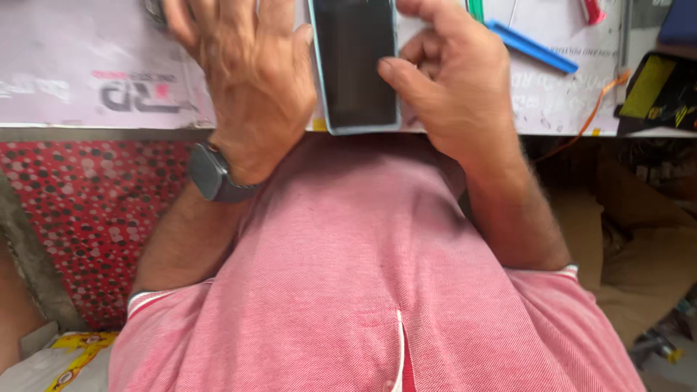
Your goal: The person pries off the back panel of a blue smartphone using a tool and their fingers, then brushes the back of the phone with a brush and removes internal components from a second phone chassis.
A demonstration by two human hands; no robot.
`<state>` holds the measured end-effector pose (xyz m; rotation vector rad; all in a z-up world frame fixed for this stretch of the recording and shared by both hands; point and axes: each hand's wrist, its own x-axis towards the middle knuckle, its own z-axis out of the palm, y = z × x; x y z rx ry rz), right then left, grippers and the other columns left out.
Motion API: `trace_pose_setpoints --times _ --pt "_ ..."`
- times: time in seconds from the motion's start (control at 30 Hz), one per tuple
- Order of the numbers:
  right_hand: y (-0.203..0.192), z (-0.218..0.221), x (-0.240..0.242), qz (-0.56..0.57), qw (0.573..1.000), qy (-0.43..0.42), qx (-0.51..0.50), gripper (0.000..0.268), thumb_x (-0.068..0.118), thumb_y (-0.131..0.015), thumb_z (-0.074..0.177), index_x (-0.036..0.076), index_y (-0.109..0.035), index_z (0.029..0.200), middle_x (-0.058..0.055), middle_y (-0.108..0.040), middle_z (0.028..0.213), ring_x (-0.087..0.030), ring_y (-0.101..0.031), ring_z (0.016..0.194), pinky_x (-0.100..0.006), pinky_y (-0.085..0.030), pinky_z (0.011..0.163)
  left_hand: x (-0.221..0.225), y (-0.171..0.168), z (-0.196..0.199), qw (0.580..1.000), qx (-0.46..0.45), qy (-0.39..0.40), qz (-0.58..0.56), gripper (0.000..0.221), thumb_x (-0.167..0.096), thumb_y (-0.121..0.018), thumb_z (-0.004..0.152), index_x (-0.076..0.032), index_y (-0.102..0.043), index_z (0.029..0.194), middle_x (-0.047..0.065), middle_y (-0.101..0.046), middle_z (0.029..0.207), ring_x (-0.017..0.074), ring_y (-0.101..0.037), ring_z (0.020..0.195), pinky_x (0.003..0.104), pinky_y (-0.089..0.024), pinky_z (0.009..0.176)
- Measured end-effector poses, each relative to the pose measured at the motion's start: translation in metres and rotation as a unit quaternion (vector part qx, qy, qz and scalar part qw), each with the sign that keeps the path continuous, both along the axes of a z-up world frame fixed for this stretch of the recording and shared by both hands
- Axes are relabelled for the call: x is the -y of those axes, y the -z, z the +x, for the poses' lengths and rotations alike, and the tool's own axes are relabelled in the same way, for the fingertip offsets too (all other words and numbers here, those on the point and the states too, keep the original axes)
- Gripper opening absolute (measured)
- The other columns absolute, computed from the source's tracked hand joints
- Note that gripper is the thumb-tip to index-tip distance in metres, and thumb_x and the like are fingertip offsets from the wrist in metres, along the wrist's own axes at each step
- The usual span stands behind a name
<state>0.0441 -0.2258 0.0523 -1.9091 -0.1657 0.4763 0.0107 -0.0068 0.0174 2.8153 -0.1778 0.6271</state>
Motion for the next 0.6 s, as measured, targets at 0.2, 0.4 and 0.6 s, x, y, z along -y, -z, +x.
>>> trace_pose_setpoints --times 0.2,0.4,0.6 --pt "0.008 -0.006 0.005 0.231 0.968 0.061 -0.082 0.054 -0.007 -0.074 0.098 -0.009 -0.051 0.147 -0.006 -0.065 0.094 -0.006 -0.06 0.068 -0.02 -0.05 0.054 0.004 -0.03 -0.003 0.938 -0.158 0.01 -0.309 0.033 -0.019 -0.076 0.1 0.0 -0.06 0.123 0.007 -0.069 0.09 0.0237 -0.063 0.069 0.042 -0.049 0.072" --pt "0.015 0.0 0.004 0.277 0.954 0.09 -0.067 0.049 -0.004 -0.075 0.096 -0.008 -0.056 0.141 -0.006 -0.065 0.09 -0.006 -0.059 0.062 -0.02 -0.05 0.052 0.005 -0.037 -0.006 0.906 -0.148 0.082 -0.388 0.034 0.001 -0.068 0.102 -0.001 -0.056 0.133 0.005 -0.063 0.077 0.0131 -0.061 0.064 0.029 -0.046 0.058" --pt "0.018 0.004 0.004 0.295 0.947 0.088 -0.094 0.044 -0.003 -0.075 0.095 -0.008 -0.058 0.136 -0.006 -0.067 0.088 -0.006 -0.06 0.061 -0.019 -0.049 0.052 -0.005 -0.043 -0.003 0.777 -0.253 0.159 -0.554 0.052 0.009 -0.06 0.094 0.005 -0.044 0.144 0.006 -0.068 0.101 0.0073 -0.066 0.086 0.023 -0.057 0.075"
